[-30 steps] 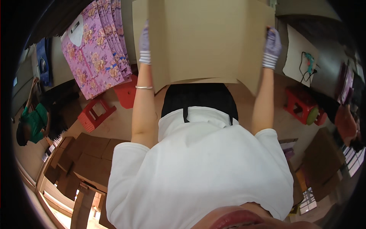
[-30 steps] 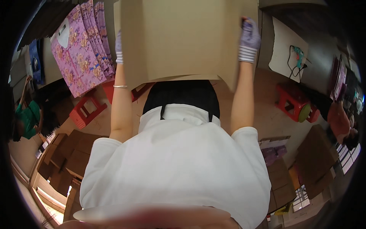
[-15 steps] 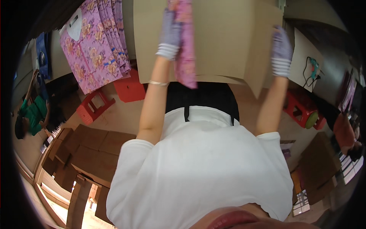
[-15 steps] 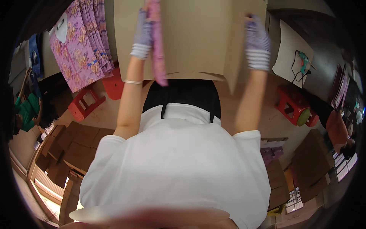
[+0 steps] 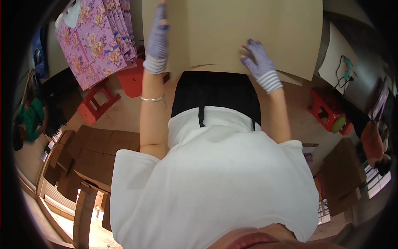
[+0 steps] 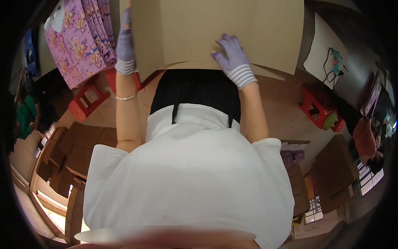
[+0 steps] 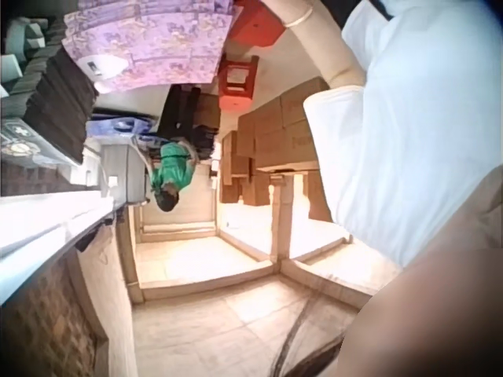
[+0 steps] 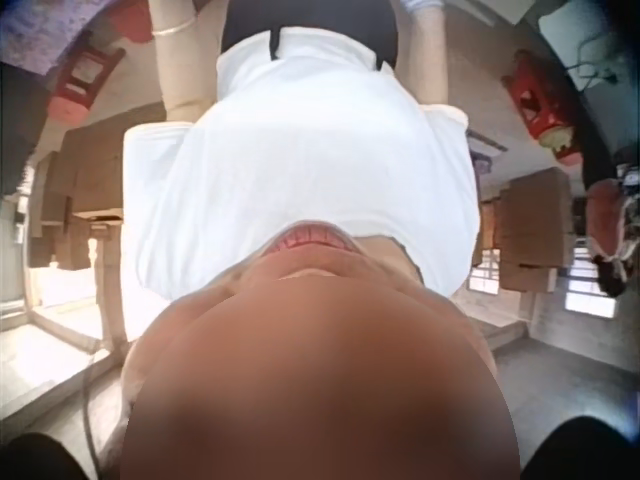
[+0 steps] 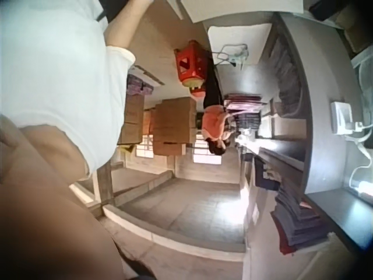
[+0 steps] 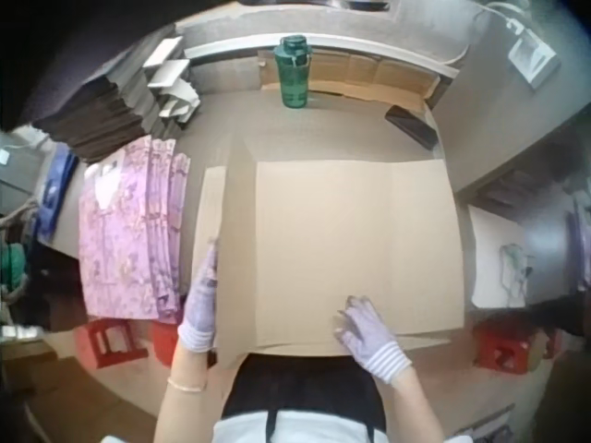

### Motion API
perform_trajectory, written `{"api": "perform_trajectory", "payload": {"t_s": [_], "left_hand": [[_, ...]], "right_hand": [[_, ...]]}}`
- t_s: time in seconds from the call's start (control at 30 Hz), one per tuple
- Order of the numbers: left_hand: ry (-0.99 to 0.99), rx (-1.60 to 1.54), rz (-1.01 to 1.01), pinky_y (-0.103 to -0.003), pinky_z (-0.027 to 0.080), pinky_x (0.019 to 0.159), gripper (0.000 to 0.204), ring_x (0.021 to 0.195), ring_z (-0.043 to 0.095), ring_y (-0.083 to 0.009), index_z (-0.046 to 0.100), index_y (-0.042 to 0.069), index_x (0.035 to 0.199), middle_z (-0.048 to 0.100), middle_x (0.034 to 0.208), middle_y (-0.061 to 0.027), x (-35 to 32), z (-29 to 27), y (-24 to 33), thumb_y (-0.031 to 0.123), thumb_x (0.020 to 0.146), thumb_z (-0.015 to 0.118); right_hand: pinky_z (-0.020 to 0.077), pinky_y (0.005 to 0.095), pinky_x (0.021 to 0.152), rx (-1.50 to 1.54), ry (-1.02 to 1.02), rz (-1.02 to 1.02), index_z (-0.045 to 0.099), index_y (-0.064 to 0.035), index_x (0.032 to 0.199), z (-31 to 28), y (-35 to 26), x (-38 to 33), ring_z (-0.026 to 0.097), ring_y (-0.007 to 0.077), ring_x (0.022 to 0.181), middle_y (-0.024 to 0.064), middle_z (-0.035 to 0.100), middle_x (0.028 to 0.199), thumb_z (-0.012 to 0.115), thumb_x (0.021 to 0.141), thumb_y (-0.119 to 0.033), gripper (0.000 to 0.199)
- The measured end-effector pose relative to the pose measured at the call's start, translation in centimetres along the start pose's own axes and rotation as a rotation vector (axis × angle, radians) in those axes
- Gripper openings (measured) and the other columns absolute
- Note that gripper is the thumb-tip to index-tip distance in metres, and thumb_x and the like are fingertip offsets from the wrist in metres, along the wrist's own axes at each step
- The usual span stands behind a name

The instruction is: The person folds a stack of pink floral-patterned garments on a table. They pick up each garment, fold it in half, smooth it out, and place it on a growing pile. The process is repeated for multiple items throughout the clip.

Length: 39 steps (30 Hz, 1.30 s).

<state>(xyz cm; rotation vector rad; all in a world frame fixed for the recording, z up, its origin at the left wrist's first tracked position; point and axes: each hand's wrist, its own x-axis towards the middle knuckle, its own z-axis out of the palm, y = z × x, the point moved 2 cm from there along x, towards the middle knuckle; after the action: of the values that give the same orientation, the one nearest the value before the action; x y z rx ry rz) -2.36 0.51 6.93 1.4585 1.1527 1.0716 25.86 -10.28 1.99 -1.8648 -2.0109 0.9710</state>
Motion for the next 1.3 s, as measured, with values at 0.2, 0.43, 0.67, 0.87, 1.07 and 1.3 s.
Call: {"api": "perform_trajectory", "payload": {"t_s": [0.2, 0.43, 0.67, 0.87, 1.07, 1.3], "left_hand": [[-0.121, 0.819, 0.269, -0.065, 0.015, 0.112, 0.065, 0.141, 0.024, -0.0429, 0.051, 0.007, 0.133, 0.028, 0.153, -0.0206, -0.2, 9.2, -3.0, 0.038, 0.077, 0.063], [-0.156, 1.014, 0.346, -0.064, 0.016, 0.112, 0.059, 0.14, 0.026, -0.0437, 0.057, 0.006, 0.125, 0.033, 0.151, -0.0188, -1.0, 10.4, -5.0, 0.032, 0.072, 0.064], [-0.216, 0.963, 0.365, -0.064, 0.015, 0.112, 0.056, 0.14, 0.028, -0.044, 0.057, 0.007, 0.126, 0.036, 0.15, -0.017, -4.0, 9.1, -6.1, 0.029, 0.075, 0.063], [-0.207, 0.961, 0.359, -0.062, 0.015, 0.113, 0.057, 0.14, 0.029, -0.0428, 0.055, 0.01, 0.131, 0.038, 0.15, -0.0148, -5.2, 8.5, -6.3, 0.03, 0.078, 0.061], [-0.186, 0.968, 0.363, -0.061, 0.015, 0.114, 0.057, 0.139, 0.031, -0.0413, 0.055, 0.011, 0.131, 0.04, 0.149, -0.014, -5.4, 8.7, -6.4, 0.031, 0.079, 0.061], [-0.262, 1.056, 0.33, -0.057, 0.017, 0.114, 0.066, 0.141, 0.029, -0.0338, 0.046, 0.016, 0.141, 0.036, 0.152, -0.0082, -5.5, 8.6, -6.8, 0.034, 0.08, 0.064]], "right_hand": [[0.046, 0.038, 0.097, 0.597, 0.034, 0.095, 0.067, -0.0076, 0.111, 1.1, -1.7, 2.5, 0.062, 0.0246, 0.109, 0.0106, 0.069, 0.11, 0.065, 0.089, -0.041, 0.04], [0.0505, 0.0401, 0.086, -0.046, 0.144, 0.019, 0.069, -0.0117, 0.103, 3.1, 0.0, 4.2, 0.062, 0.0286, 0.092, 0.008, 0.069, 0.096, 0.075, 0.076, -0.033, 0.035], [0.0501, 0.0394, 0.084, -0.117, 0.098, 0.154, 0.071, -0.0152, 0.097, 3.7, -0.6, 4.6, 0.062, 0.0253, 0.089, 0.0023, 0.069, 0.088, 0.076, 0.074, -0.032, 0.029], [0.0501, 0.0395, 0.084, -0.099, 0.096, 0.164, 0.07, -0.0148, 0.093, 3.9, -0.6, 4.5, 0.062, 0.0246, 0.088, 0.0019, 0.068, 0.084, 0.077, 0.074, -0.031, 0.026], [0.05, 0.0393, 0.083, -0.134, 0.123, 0.151, 0.07, -0.0147, 0.091, 3.9, -0.8, 4.4, 0.062, 0.0245, 0.088, 0.0019, 0.068, 0.084, 0.078, 0.073, -0.03, 0.025], [0.0491, 0.0405, 0.08, -0.198, 0.158, 0.125, 0.069, -0.015, 0.092, 4.0, -1.0, 4.0, 0.06, 0.0248, 0.088, 0.0017, 0.067, 0.082, 0.079, 0.069, -0.029, 0.028]]}}
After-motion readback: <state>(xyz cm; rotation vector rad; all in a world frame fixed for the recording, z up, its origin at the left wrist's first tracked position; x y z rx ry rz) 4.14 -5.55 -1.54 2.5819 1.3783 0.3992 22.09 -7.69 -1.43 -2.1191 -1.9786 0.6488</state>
